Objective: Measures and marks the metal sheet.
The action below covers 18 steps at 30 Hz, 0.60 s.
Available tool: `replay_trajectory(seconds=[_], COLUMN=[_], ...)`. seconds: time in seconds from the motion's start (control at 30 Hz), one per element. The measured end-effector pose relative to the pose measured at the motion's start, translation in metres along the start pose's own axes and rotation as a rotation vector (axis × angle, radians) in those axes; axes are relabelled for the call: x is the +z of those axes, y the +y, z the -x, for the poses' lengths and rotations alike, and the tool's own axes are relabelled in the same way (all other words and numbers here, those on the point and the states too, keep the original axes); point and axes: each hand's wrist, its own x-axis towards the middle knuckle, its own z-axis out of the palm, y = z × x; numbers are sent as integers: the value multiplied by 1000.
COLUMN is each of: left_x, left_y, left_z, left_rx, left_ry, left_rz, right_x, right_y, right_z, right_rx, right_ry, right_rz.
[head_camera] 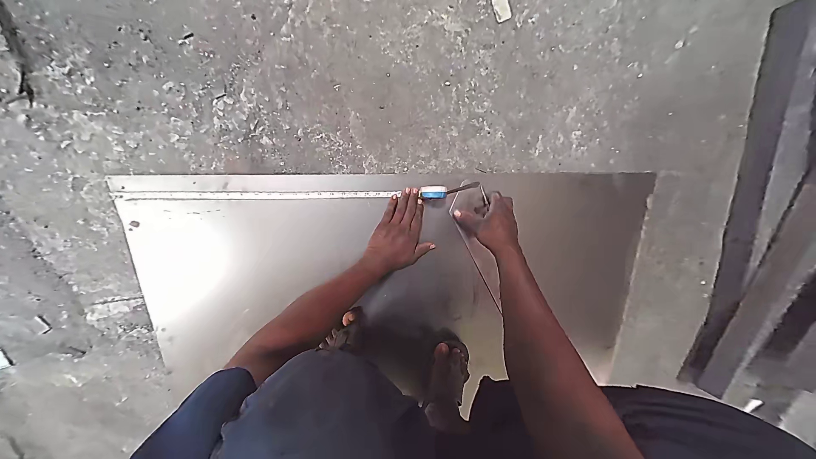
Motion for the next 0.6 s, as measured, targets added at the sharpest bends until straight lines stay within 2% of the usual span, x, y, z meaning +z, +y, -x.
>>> replay_trajectory(seconds=[0.07, 0.13, 0.33, 0.53, 0.6], left_x=[4, 4, 1, 4, 6], left_y=[1, 2, 2, 0, 0], left_z=[-1, -2, -1, -3, -2], left_rx=[14, 14, 3, 7, 12], left_ry=[18, 17, 3, -13, 1], left_rz=[5, 2, 5, -12, -6], right_x=[-5, -3, -10, -50, -65], right_y=[25, 40, 52, 93, 80], right_z=[7, 9, -3, -27, -27], right_rx=[138, 199, 134, 398, 361], right_ry=[-37, -61, -57, 239, 258], right_rz=[78, 139, 216, 325, 231])
